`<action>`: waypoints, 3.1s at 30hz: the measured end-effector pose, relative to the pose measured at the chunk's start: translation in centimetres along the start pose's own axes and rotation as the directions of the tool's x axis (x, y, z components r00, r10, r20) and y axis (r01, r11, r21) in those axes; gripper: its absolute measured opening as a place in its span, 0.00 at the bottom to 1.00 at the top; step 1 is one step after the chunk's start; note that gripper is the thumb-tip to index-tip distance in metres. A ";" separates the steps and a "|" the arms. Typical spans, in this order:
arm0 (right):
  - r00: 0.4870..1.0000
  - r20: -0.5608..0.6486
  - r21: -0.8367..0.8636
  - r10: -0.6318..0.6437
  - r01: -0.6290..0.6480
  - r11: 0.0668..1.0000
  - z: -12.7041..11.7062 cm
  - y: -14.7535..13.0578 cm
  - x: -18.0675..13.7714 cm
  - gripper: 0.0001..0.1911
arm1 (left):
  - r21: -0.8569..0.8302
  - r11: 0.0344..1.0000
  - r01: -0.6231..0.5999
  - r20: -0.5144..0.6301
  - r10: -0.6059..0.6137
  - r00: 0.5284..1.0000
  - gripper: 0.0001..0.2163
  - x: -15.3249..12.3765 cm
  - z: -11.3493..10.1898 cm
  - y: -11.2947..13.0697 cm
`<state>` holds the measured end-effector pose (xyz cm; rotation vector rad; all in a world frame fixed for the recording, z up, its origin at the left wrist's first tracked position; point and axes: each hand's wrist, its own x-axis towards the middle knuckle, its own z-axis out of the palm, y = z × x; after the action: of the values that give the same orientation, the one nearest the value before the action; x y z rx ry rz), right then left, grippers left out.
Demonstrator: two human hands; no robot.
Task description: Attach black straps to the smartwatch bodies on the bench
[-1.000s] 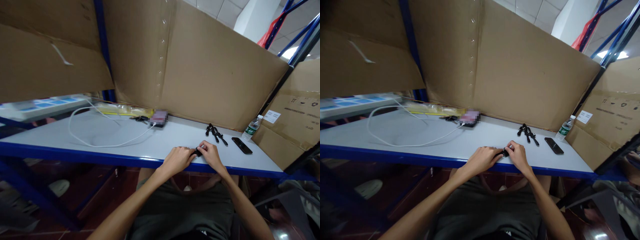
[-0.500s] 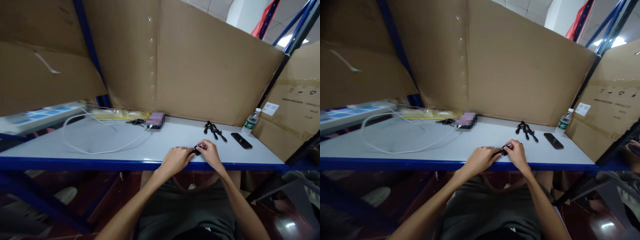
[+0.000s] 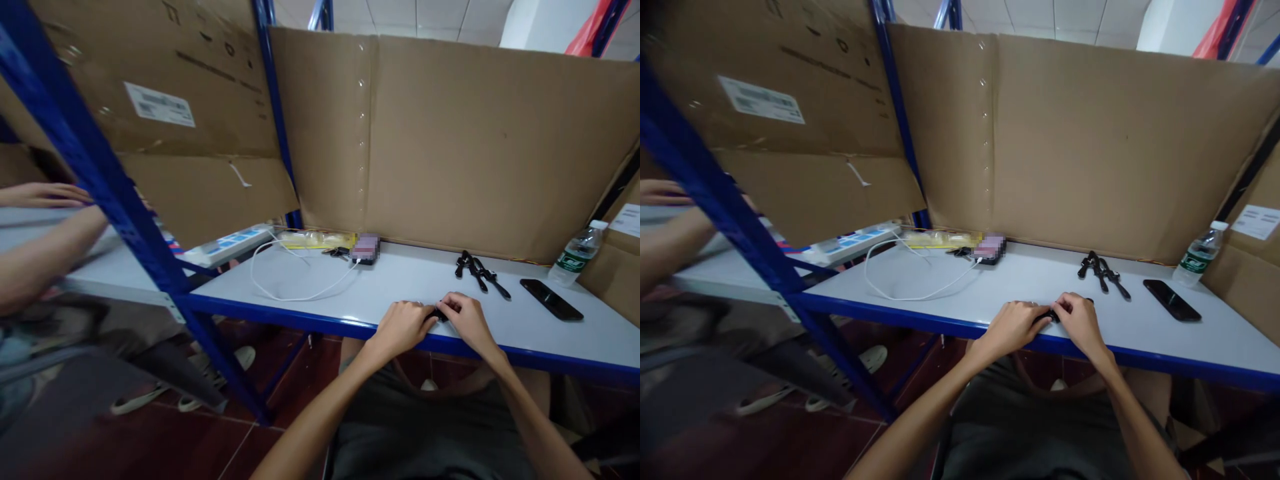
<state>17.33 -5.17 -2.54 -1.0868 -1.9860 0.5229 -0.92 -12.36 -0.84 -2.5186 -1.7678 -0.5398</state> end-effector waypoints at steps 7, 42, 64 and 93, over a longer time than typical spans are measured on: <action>0.988 -0.107 0.000 0.107 -0.108 0.994 0.3 0.3 0.2 0.08 | 0.005 1.000 0.020 0.015 -0.020 1.000 0.16 0.0 -0.3 0.1; 0.997 0.026 -0.030 0.072 -0.071 0.997 0.1 -0.6 0.7 0.02 | 0.025 0.999 0.037 0.024 -0.038 0.999 0.15 0.0 -0.3 0.1; 0.998 0.070 0.054 -0.001 -0.002 0.999 0.1 0.2 0.7 0.06 | 0.034 0.998 0.049 0.045 -0.050 0.998 0.16 0.1 -0.3 0.1; 0.981 0.027 0.007 0.192 -0.192 0.981 0.3 -0.9 1.3 0.11 | 0.059 0.997 0.045 0.050 -0.048 0.998 0.17 0.2 0.0 -0.2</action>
<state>16.22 -4.57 -1.49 -1.2792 -1.9093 0.6507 -1.01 -12.11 -0.85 -2.4802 -1.8358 -0.4222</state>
